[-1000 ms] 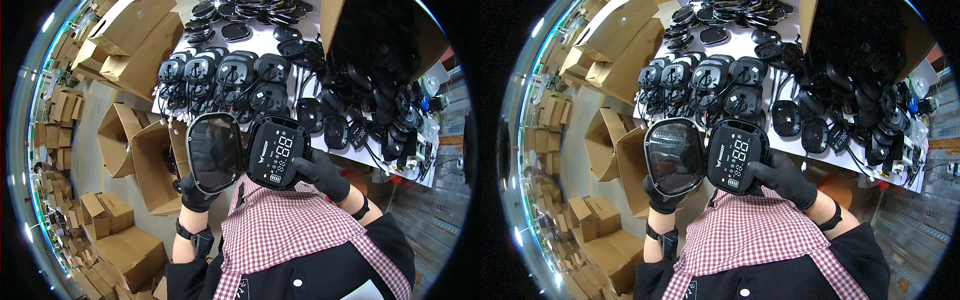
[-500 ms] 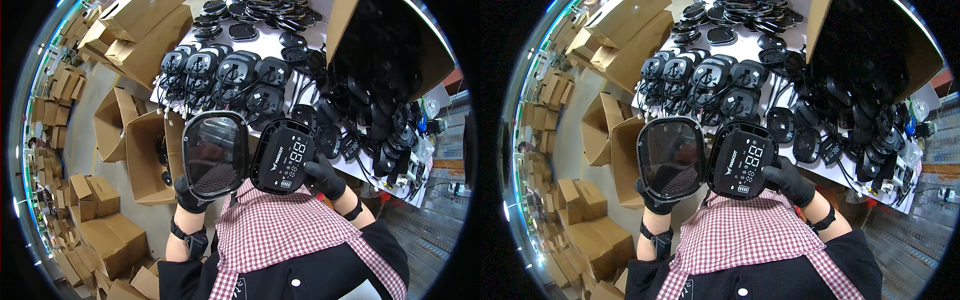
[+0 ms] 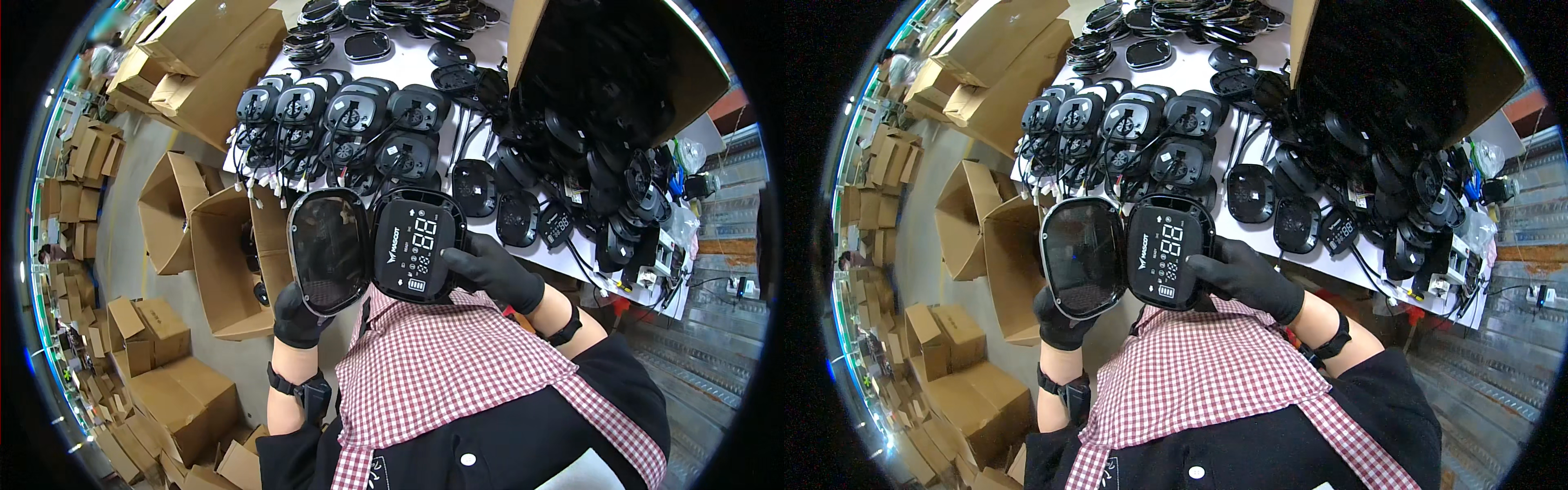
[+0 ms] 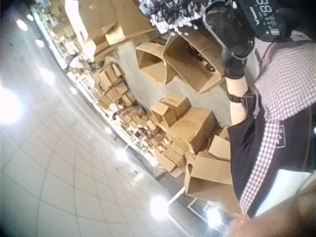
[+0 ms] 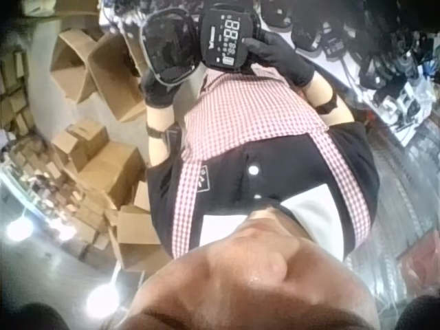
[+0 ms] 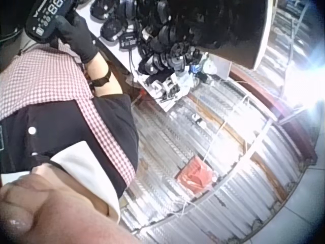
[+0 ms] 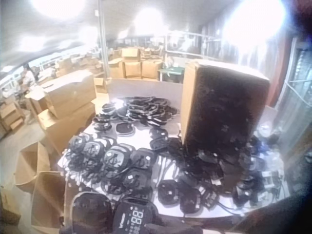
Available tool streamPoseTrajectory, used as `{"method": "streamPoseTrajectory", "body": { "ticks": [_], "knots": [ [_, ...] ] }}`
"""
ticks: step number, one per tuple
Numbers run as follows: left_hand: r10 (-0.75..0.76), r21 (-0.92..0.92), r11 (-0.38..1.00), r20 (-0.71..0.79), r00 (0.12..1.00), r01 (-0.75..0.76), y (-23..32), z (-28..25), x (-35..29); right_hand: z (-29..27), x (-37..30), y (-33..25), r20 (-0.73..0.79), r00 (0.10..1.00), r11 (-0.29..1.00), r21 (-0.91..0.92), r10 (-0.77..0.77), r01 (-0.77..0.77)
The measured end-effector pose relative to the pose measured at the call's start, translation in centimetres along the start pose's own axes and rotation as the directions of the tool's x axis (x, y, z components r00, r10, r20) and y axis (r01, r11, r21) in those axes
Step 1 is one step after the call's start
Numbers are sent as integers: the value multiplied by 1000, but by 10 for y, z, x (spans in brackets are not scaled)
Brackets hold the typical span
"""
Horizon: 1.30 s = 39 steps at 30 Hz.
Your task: The recorder is assembling electronic components, possibly digital displays or control panels, in a warehouse or factory setting.
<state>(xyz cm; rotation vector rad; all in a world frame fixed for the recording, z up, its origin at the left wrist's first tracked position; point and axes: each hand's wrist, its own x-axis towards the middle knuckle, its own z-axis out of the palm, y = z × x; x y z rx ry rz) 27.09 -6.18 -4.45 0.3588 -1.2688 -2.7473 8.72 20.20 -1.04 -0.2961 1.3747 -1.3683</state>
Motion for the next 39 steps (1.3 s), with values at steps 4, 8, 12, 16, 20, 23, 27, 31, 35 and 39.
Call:
{"method": "streamPoseTrajectory", "body": {
  "ticks": [4, 8, 12, 16, 20, 23, 27, 31, 35, 39],
  "knots": [
    [17, 247, 969, -24, 1000, -11, 11, 33, 15, 8, 10, 12, -147, 971, 954, 209, -186, 214],
    [-77, -222, 971, 79, 994, 92, 5, 25, 23, 1, -4, 11, 41, 665, 361, -814, -746, 455],
    [9, 44, 999, 126, 992, -14, -4, 9, 18, -13, -16, 4, 341, 562, -38, -876, -754, 480],
    [-2, 350, 936, 104, 995, -35, -9, 15, 19, -20, -27, -8, 529, 451, -286, -817, -719, 501],
    [18, -388, 917, 279, 960, 96, -10, 26, 25, -24, -39, -8, 577, 432, -394, -805, -693, 444],
    [-45, 826, 563, -3, 999, 28, -22, 12, 26, -31, -45, -2, 556, 414, -372, -815, -721, 445],
    [-398, 160, 909, 55, 916, 386, -45, 21, 49, -48, -65, 26, 314, 545, -73, -905, -778, 418],
    [-544, 249, 830, 166, 823, 498, -97, 51, 103, -52, -81, 75, -153, 541, 341, -902, -827, 266],
    [-372, 741, 661, 190, 908, 116, -166, 75, 172, -43, -104, 99, -375, 488, 526, -822, -788, 219],
    [-72, 948, 2, 316, 946, -317, -211, 104, 220, -40, -124, 110, -360, 494, 479, -868, -791, 134]
  ]
}}
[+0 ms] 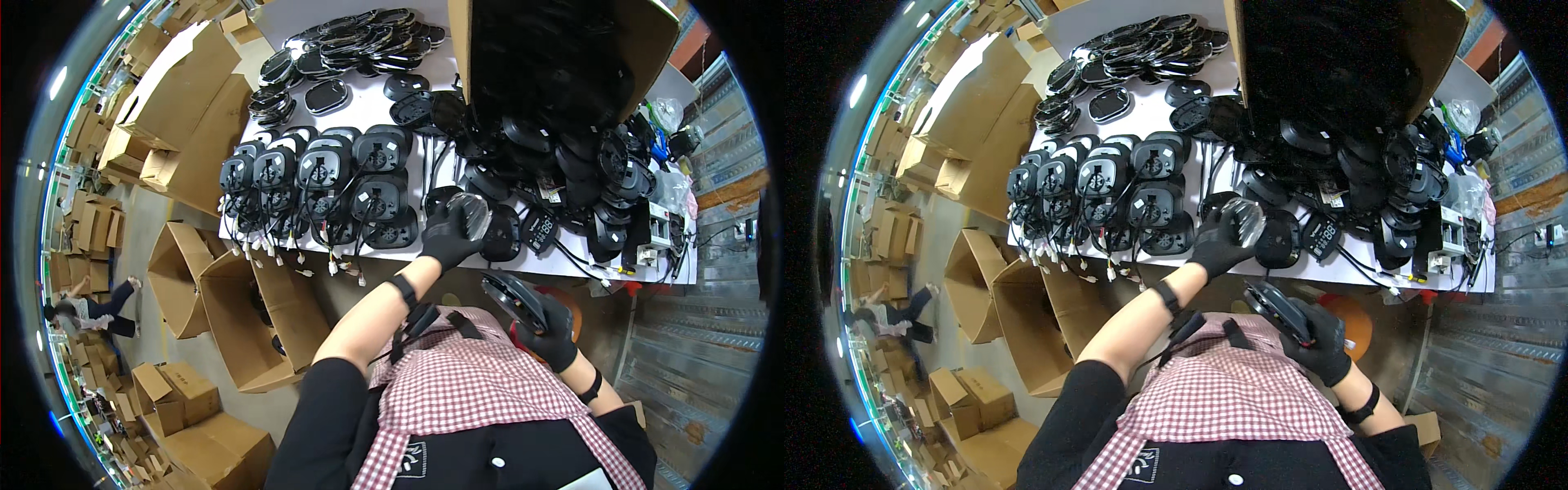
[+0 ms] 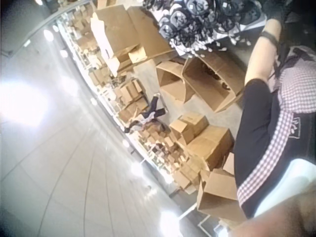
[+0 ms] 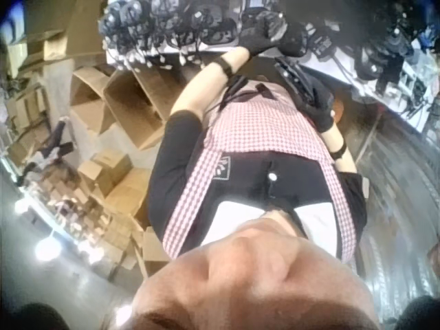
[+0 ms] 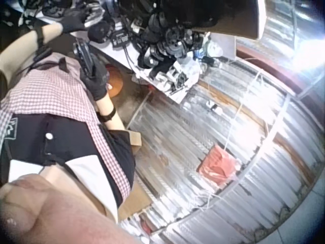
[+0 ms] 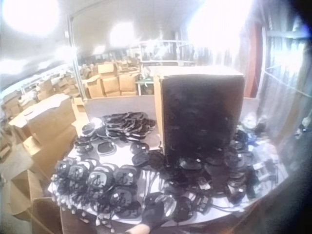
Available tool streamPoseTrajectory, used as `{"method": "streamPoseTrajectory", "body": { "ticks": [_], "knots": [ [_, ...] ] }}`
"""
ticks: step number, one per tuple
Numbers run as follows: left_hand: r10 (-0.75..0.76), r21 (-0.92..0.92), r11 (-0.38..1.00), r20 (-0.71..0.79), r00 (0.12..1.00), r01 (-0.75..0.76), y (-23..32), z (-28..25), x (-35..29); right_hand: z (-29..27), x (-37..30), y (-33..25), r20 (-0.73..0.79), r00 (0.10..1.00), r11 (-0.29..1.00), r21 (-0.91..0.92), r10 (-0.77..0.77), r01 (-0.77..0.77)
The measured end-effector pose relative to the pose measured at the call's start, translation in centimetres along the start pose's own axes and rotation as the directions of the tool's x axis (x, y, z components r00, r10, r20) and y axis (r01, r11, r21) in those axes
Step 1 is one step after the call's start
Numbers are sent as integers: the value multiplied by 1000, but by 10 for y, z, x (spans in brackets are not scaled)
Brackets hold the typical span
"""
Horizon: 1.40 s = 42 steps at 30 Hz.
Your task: The recorder is assembling electronic components, possibly digital displays or control panels, in a warehouse or factory setting.
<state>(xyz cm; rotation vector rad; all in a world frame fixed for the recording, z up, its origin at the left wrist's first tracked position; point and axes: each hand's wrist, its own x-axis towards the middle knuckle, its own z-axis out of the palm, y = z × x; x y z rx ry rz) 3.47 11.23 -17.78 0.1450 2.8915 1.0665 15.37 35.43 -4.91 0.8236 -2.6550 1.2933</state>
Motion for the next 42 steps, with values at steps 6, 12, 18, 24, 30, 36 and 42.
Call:
{"method": "streamPoseTrajectory", "body": {
  "ticks": [6, 12, 18, 24, 30, 36, 42],
  "knots": [
    [161, 274, 955, -144, 976, -117, 14, 7, 26, -9, -16, 2, -54, 998, 998, -37, 40, -42],
    [373, -854, 371, 496, 784, 364, 73, -46, -51, -2, -1, 13, -148, 974, 967, 214, 173, -139],
    [83, -939, -8, 342, 936, 344, 73, -52, -96, 29, 44, -10, -154, 982, 873, 488, 110, -21],
    [35, -984, 56, 171, 985, 169, 57, -115, -113, 14, 77, -16, 371, 927, 907, 407, -54, -110],
    [120, -766, 577, 421, 899, 282, 63, -179, -119, 12, 88, 0, 863, 493, 564, 460, -105, -686],
    [48, -486, 833, 538, 841, 264, 87, -217, -93, 16, 106, 14, 759, 610, 590, 606, -227, -534],
    [115, -190, 981, 687, 718, 25, 77, -202, -73, 2, 122, -17, 889, 437, 735, 387, -137, -558]
  ]
}}
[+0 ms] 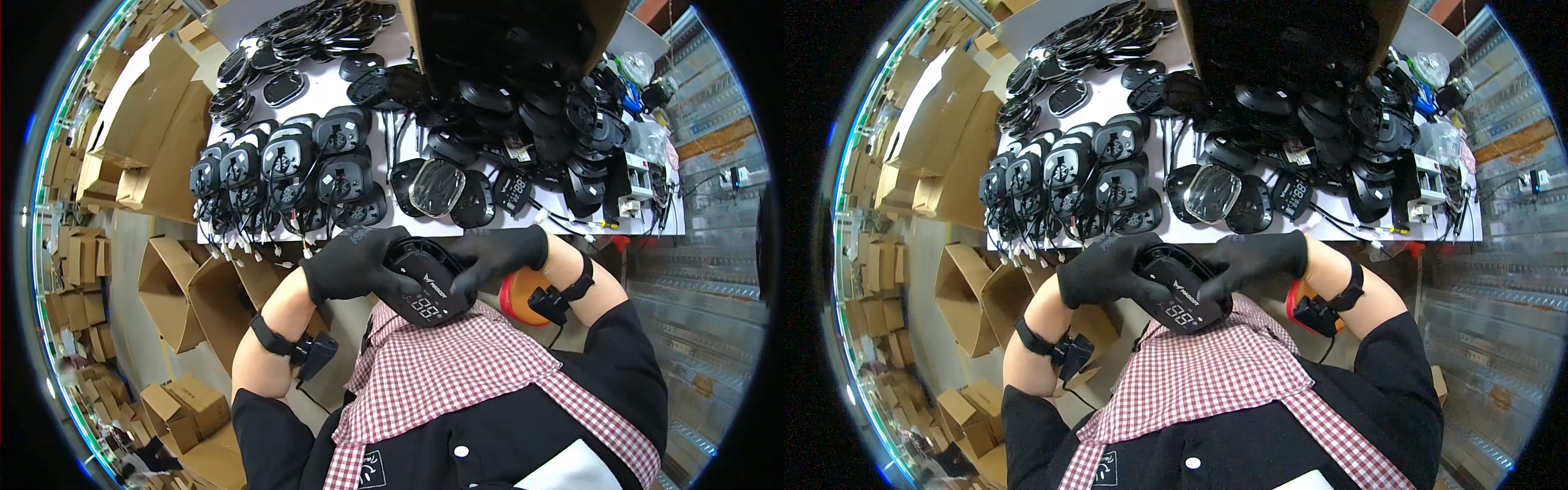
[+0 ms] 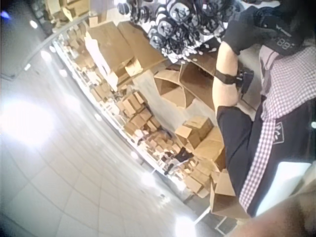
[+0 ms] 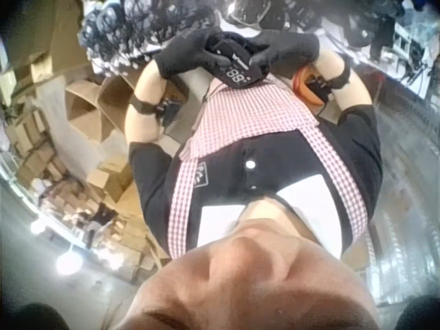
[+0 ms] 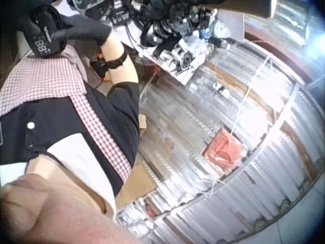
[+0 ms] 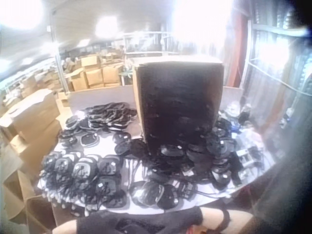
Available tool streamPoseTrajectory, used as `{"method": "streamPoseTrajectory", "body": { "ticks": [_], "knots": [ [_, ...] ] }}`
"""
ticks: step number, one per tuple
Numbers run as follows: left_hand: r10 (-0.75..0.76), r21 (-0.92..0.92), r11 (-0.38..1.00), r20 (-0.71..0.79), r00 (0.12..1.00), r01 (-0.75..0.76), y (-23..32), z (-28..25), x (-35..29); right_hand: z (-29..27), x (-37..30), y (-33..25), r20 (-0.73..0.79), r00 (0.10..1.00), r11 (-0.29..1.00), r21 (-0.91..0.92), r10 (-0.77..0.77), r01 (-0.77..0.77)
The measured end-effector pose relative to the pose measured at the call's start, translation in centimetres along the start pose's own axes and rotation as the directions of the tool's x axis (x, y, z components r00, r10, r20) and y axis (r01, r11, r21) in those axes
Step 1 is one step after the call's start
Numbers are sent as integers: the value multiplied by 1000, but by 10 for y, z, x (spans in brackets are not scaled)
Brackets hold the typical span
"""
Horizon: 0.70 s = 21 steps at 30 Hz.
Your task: The recorder is assembling electronic components, possibly digital displays or control panels, in a warehouse or factory setting.
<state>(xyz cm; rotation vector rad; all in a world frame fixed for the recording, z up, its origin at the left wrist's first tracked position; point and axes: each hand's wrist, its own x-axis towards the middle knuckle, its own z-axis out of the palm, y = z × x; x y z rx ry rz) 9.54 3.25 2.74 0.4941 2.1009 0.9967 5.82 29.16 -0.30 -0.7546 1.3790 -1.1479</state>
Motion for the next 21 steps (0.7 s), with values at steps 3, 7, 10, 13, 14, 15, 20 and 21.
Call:
{"method": "streamPoseTrajectory", "body": {
  "ticks": [3, 7, 10, 13, 14, 15, 20, 21],
  "knots": [
    [-23, 254, 967, 23, 999, 16, -3, 5, 16, 7, 3, 11, -22, 994, 991, -83, 103, -104],
    [-51, 304, 953, 152, 987, 3, 7, -1, 38, 9, -6, 19, -94, 996, 997, 74, 1, 6],
    [-15, 316, 947, 218, 976, -56, 9, 4, 56, 8, -17, 19, -60, 997, 996, 78, 56, -51],
    [-16, 379, 922, 246, 969, -81, 22, 9, 69, 6, -26, 23, -82, 996, 997, 68, 42, -36],
    [-13, 384, 919, 254, 967, -89, 24, 10, 73, 6, -29, 25, -82, 989, 991, 71, 121, -115],
    [14, 382, 918, 227, 974, -102, 26, 12, 76, 5, -32, 27, -81, 977, 978, 76, 198, -192],
    [247, -146, 958, -8, 969, -245, -1, 36, 96, 19, -53, 68, -375, 917, 989, 109, 134, -100],
    [252, -141, 958, -4, 968, -250, -15, 40, 106, 24, -58, 91, -506, 861, 975, 210, 45, 72]
  ]
}}
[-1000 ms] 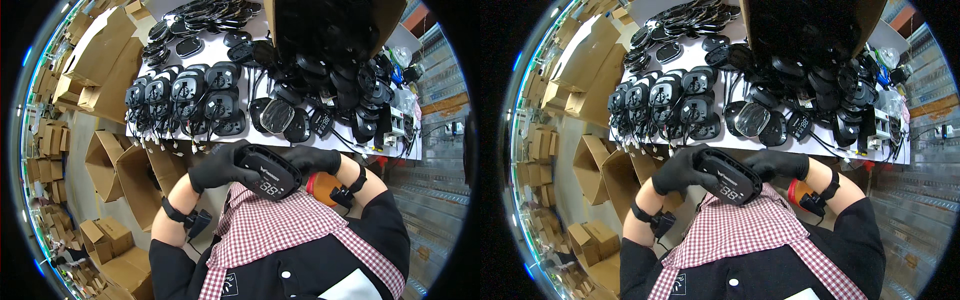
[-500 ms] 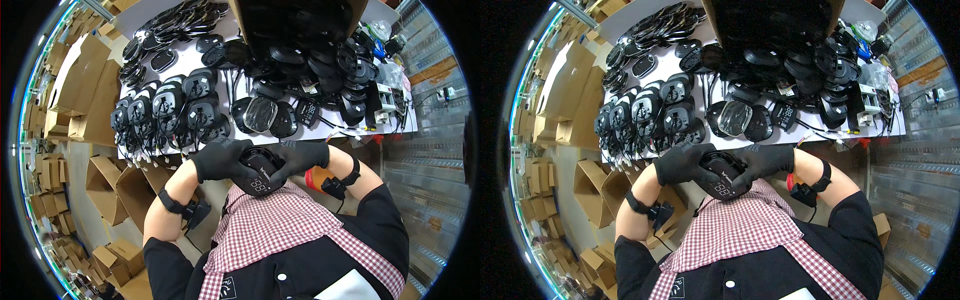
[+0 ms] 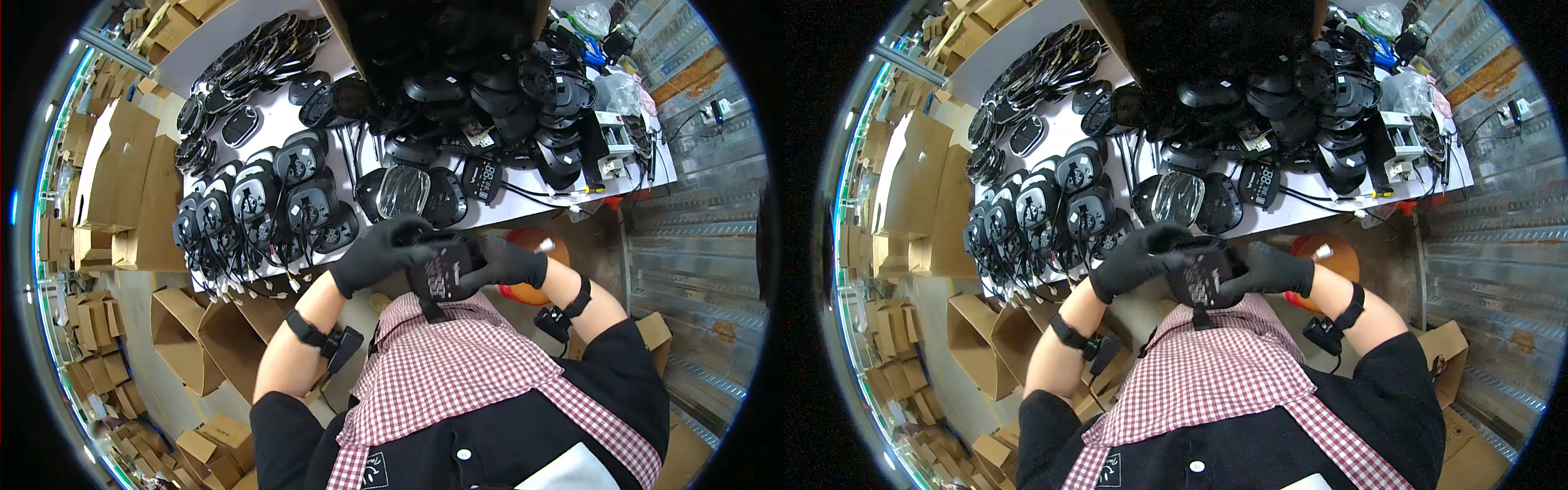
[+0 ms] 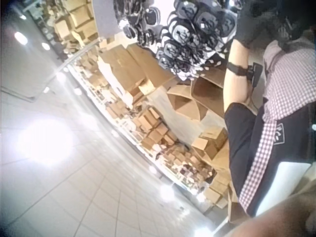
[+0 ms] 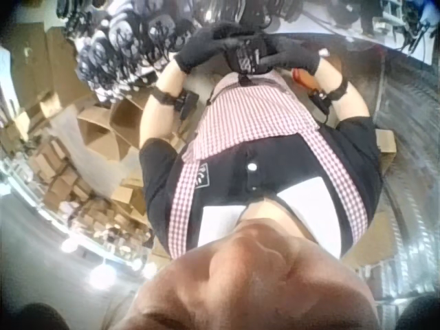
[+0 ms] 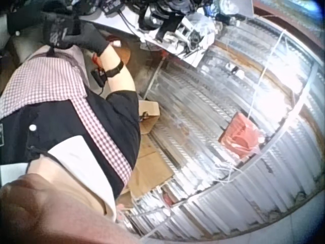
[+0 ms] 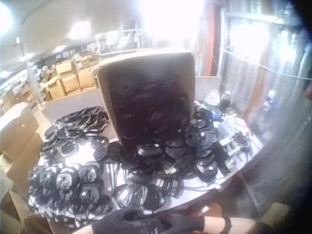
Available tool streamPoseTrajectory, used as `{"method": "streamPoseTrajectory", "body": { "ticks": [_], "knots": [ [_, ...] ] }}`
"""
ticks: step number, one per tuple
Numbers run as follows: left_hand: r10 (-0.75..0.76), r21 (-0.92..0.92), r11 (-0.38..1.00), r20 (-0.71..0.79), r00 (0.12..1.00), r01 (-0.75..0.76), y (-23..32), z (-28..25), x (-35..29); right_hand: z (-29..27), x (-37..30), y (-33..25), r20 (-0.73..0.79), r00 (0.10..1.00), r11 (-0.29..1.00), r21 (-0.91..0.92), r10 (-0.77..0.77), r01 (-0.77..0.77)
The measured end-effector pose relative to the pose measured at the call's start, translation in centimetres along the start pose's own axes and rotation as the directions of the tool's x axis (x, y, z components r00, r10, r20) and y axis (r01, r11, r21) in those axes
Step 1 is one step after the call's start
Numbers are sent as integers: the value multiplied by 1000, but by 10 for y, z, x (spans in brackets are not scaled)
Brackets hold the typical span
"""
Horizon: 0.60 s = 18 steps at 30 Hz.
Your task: The recorder is assembling electronic components, possibly digital displays or control panels, in a warehouse or factory setting.
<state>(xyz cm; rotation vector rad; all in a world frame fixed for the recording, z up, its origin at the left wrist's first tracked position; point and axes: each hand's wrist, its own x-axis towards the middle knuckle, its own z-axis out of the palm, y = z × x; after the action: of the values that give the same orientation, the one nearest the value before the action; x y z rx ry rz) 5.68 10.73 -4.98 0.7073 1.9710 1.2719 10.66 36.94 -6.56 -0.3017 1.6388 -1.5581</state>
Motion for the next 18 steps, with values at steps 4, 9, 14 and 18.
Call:
{"method": "streamPoseTrajectory", "body": {
  "ticks": [4, 9, 14, 18],
  "knots": [
    [-316, -98, 947, -448, 836, 305, -86, 9, 30, -5, -13, 77, -461, 887, 870, 440, 6, 222],
    [20, 583, 618, -682, 731, 527, -128, 37, 80, 2, -34, 80, -590, 786, 816, 538, 186, 212],
    [-222, 552, 462, -686, 693, 694, -150, 47, 115, 16, -42, 66, -655, 730, 837, 499, 197, 222],
    [-171, 451, 649, -699, 694, 613, -162, 31, 111, 14, -49, 65, -678, 707, 834, 497, 200, 240]
  ]
}}
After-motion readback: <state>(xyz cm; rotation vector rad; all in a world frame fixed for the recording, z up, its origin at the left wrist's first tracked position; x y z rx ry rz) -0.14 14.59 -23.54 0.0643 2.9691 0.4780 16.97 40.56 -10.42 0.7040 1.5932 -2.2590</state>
